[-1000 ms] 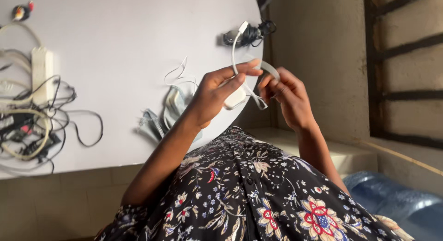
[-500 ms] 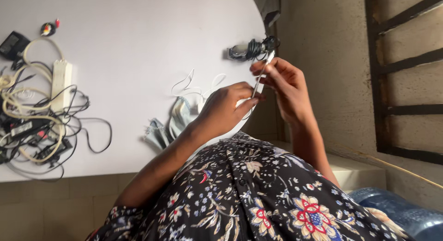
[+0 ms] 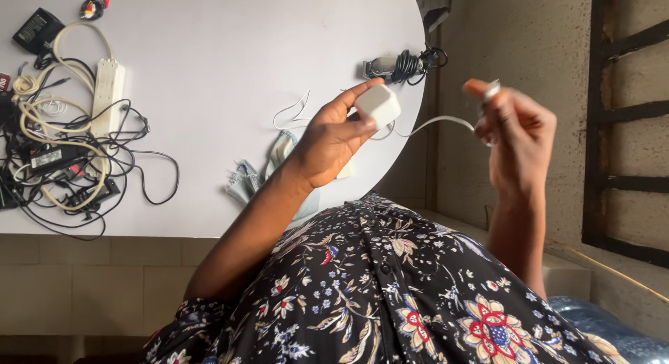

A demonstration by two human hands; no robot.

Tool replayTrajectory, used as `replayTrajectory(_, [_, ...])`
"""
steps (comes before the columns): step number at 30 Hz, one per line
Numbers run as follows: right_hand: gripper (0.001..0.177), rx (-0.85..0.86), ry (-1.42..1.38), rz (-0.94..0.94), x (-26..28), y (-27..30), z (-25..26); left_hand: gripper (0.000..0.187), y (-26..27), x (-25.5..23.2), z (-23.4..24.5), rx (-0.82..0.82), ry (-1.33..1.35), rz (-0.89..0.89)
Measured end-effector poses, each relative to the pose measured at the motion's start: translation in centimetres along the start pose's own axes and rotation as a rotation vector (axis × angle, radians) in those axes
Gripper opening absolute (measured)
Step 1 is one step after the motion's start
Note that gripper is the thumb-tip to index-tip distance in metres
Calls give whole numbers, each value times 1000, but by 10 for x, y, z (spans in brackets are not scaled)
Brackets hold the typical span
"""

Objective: The person wipes a power adapter and a charging cable using a cloth, then plugs the adapter into a wall outlet.

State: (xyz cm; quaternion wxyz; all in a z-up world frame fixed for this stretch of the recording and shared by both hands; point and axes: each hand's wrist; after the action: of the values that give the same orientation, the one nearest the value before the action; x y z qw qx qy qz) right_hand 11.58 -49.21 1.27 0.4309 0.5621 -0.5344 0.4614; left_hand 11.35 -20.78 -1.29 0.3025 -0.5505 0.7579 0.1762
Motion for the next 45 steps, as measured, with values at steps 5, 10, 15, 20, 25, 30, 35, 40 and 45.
replayTrajectory(5, [17, -36, 161, -77, -4, 17, -18, 65, -2, 5, -21, -40, -374, -70])
replayTrajectory(10, [17, 36, 133, -34, -2, 19, -26, 56, -5, 4, -29, -19, -440, -81])
replayTrajectory(15, [16, 27, 100, -56, -2, 16, -31, 56, 4, -15, -36, 35, -323, -147])
replayTrajectory(20, [11, 152, 161, 27, -5, 15, -27, 65, 13, -24, -43, 128, -871, -397])
replayTrajectory(25, [8, 189, 215, -136, -1, 14, -37, 70, 17, -23, -53, 105, -1216, -477])
replayTrajectory(30, [11, 180, 302, -153, 4, 14, -51, 69, 17, -23, -63, 127, -1169, -468])
replayTrajectory(35, [14, 129, 482, -139, 19, 13, -56, 64, 18, -29, -58, 104, -1164, -475])
replayTrajectory(40, [15, 145, 570, -152, 30, 13, -62, 62, 21, -30, -52, 142, -1407, -682])
replayTrajectory(45, [15, 126, 610, -224, 32, 16, -68, 58, 24, -28, -56, 169, -1561, -727])
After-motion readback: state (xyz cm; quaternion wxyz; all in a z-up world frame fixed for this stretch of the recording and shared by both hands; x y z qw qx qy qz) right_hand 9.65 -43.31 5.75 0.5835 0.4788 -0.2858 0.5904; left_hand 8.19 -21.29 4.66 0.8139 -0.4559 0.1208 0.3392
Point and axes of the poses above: each hand's wrist, its own y-axis away from the middle knuckle, its own z-axis out of the back of the hand, x = y × z, and after that the axes turned 9 degrees about -z, right-handed
